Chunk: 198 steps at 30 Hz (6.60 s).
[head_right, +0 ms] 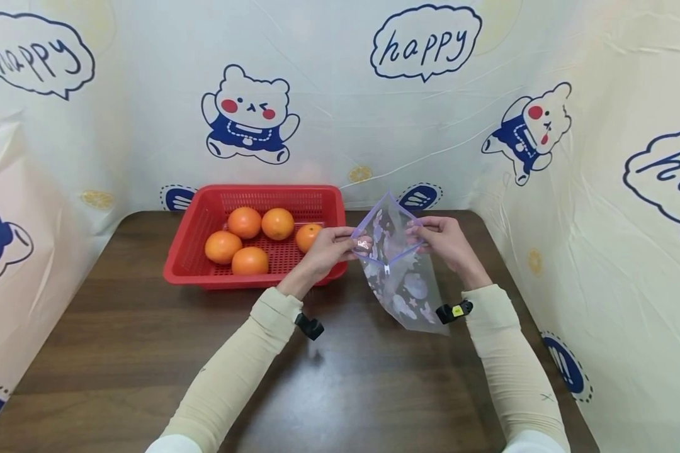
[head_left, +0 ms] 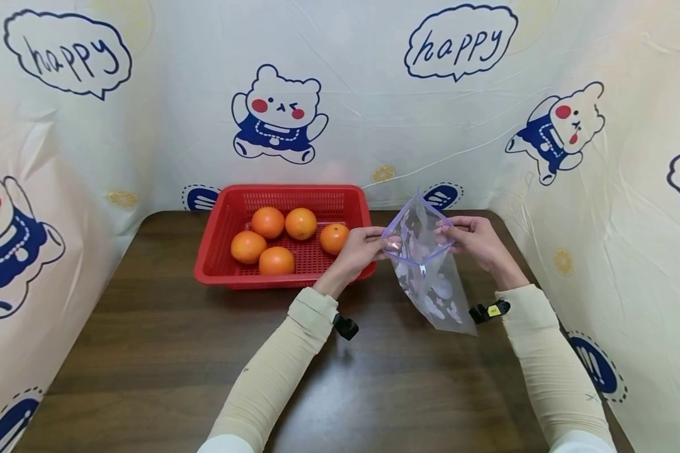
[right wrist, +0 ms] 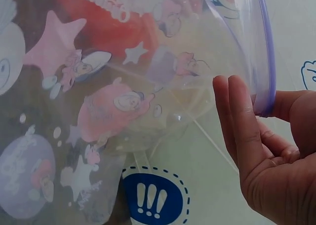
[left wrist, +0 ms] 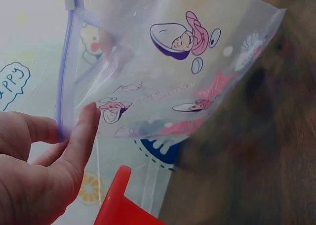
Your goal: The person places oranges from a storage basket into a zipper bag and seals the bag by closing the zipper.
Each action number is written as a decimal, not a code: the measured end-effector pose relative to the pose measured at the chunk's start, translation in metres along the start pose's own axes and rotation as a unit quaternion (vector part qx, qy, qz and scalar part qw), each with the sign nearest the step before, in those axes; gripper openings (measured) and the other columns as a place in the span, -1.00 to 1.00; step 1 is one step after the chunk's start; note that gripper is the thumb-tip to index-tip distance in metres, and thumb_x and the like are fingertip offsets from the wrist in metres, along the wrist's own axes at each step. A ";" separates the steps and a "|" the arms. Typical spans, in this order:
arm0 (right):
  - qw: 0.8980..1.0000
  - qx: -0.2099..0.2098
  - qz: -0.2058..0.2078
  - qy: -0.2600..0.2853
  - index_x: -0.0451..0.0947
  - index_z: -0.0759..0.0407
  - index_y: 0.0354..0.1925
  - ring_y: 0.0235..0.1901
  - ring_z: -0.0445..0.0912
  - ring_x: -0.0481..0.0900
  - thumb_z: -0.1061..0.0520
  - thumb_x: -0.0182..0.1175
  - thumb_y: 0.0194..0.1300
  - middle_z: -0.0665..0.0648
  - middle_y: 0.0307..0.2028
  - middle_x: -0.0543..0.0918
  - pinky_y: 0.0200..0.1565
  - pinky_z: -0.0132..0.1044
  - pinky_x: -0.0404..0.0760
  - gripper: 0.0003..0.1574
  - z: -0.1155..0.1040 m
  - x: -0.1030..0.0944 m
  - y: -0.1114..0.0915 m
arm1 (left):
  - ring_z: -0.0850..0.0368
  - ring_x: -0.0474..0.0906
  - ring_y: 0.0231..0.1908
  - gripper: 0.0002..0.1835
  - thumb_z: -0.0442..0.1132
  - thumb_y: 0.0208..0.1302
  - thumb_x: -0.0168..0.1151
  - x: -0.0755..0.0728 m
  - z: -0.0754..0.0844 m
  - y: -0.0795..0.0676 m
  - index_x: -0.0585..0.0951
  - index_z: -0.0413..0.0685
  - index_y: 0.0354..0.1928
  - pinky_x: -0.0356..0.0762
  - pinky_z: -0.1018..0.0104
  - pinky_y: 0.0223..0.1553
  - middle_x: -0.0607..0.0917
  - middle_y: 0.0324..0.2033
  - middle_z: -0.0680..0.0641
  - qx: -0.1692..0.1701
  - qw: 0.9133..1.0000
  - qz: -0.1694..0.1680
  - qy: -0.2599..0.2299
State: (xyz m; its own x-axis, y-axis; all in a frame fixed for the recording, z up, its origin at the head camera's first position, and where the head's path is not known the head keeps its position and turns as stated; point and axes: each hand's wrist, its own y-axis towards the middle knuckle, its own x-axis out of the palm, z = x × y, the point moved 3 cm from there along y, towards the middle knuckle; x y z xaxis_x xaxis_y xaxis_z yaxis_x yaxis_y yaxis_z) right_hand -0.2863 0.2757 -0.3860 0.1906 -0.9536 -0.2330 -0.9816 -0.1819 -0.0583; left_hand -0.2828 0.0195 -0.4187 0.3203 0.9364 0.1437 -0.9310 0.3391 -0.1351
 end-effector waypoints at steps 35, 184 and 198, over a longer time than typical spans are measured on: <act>1.000 -0.021 -0.019 -0.011 0.40 0.61 0.21 -0.23 -0.21 0.79 0.22 0.18 0.49 -0.09 -0.26 0.81 -0.19 -0.36 0.74 -0.48 -0.002 0.001 -0.003 | -0.06 0.75 -0.01 -0.61 -0.28 0.44 0.24 0.009 -0.003 -0.001 0.58 -0.25 0.24 0.66 0.10 0.07 0.75 0.01 -0.25 0.016 0.999 -0.035 -0.007; 0.999 -0.010 -0.027 -0.019 0.40 0.61 0.22 -0.26 -0.23 0.79 0.17 0.14 0.52 -0.06 -0.27 0.79 -0.17 -0.34 0.74 -0.47 0.000 0.022 0.018 | -0.17 0.55 0.00 -0.34 0.04 0.29 0.24 -0.179 -0.011 -0.058 0.51 -0.23 0.31 0.55 -0.12 0.11 0.63 0.13 -0.30 -0.064 0.827 0.088 0.552; 0.999 -0.009 -0.030 -0.025 0.45 0.56 0.21 -0.26 -0.20 0.77 0.17 0.14 0.52 -0.04 -0.26 0.79 -0.18 -0.35 0.74 -0.51 -0.001 0.025 0.017 | -0.16 0.54 0.02 -0.35 0.05 0.29 0.25 -0.182 -0.009 -0.059 0.52 -0.24 0.30 0.55 -0.12 0.11 0.63 0.14 -0.29 -0.054 0.840 0.106 0.530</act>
State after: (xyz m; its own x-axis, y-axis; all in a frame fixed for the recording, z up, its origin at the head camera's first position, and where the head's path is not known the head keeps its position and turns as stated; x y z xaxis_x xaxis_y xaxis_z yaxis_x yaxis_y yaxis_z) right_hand -0.2987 0.2488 -0.3913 0.2500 -0.9277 -0.2771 -0.9681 -0.2440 -0.0566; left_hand -0.2850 -0.1701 -0.4459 0.1790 0.5115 -0.8404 -0.9837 0.1081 -0.1438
